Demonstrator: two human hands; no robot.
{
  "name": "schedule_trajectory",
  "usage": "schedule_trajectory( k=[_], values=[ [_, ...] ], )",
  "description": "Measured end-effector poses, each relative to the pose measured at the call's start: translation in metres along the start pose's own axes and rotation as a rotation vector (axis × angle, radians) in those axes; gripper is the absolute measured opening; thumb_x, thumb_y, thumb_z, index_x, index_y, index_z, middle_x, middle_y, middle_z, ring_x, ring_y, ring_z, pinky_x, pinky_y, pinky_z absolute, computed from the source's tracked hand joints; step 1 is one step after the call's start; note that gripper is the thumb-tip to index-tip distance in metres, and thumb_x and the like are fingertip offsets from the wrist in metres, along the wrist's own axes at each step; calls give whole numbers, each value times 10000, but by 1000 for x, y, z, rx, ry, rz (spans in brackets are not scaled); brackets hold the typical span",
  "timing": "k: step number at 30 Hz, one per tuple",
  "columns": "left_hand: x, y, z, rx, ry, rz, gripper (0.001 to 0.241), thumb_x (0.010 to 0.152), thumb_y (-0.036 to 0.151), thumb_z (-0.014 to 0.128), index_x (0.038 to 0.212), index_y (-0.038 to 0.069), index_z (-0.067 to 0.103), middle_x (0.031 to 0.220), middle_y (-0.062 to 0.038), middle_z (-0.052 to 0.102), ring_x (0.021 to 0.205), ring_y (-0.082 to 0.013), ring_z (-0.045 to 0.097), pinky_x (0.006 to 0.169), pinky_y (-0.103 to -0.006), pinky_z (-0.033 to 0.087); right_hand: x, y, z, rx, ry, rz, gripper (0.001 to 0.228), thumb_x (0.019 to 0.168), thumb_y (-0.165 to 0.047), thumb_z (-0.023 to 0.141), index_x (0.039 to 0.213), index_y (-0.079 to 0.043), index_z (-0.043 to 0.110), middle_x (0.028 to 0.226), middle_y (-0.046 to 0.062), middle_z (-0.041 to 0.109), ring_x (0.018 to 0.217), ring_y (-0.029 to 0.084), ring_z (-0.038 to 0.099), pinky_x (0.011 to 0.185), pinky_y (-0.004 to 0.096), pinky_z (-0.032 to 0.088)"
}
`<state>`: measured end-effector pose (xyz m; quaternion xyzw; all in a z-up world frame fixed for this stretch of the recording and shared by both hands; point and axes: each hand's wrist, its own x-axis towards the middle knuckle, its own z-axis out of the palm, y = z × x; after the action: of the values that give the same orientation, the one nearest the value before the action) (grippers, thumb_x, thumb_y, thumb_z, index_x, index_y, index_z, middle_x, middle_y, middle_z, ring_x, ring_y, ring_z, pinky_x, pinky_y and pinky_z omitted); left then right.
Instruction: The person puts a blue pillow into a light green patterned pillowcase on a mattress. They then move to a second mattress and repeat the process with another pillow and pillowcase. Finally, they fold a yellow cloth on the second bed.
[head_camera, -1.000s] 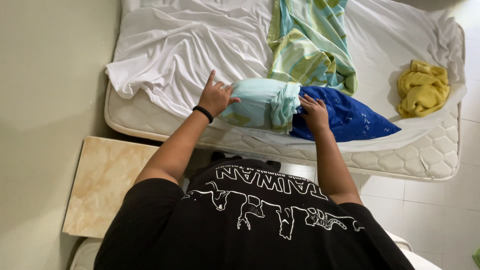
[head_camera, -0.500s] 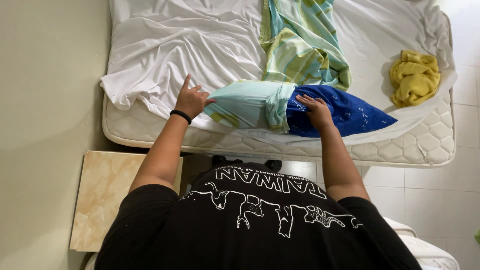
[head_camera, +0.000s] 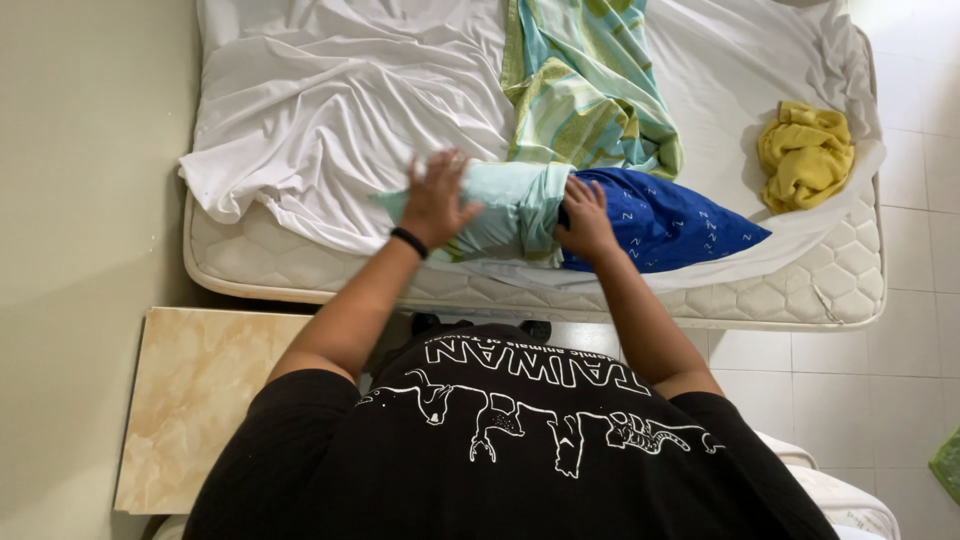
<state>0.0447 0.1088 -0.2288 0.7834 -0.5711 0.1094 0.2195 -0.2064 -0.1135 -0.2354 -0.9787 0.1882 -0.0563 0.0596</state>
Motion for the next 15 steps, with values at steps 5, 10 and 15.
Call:
schedule_trajectory(
  k=[5, 10, 15],
  values=[
    [18, 104, 25, 38, -223, 48, 1297, 617, 858, 695, 1570, 44, 361, 1656, -218, 287, 1521, -345, 315, 1245, -677, 58, 8, -21, 22, 269, 107, 41, 797, 701, -177, 697, 1463, 1, 547, 1567, 156, 475, 1499, 318, 356, 1233, 483, 182],
    [13, 108, 67, 179, -277, 69, 1119, 809, 751, 606, 1578, -7, 315, 1662, -237, 248, 1533, -363, 263, 1247, -684, 6, -5, -5, 7, 329, 25, 33, 897, 682, -253, 732, 1524, -55, 495, 1612, 118, 430, 1535, 302, 305, 1261, 471, 163],
    [12, 85, 92, 146, -74, 181, 672, 1017, 550, 484, 1480, 64, 514, 1554, -144, 485, 1457, -345, 401, 1237, -687, 78, -10, 0, -1, 205, -149, 126, 1107, 707, -378, 771, 1647, -121, 247, 1706, 78, 241, 1556, 283, 257, 1273, 439, 228]
  ],
)
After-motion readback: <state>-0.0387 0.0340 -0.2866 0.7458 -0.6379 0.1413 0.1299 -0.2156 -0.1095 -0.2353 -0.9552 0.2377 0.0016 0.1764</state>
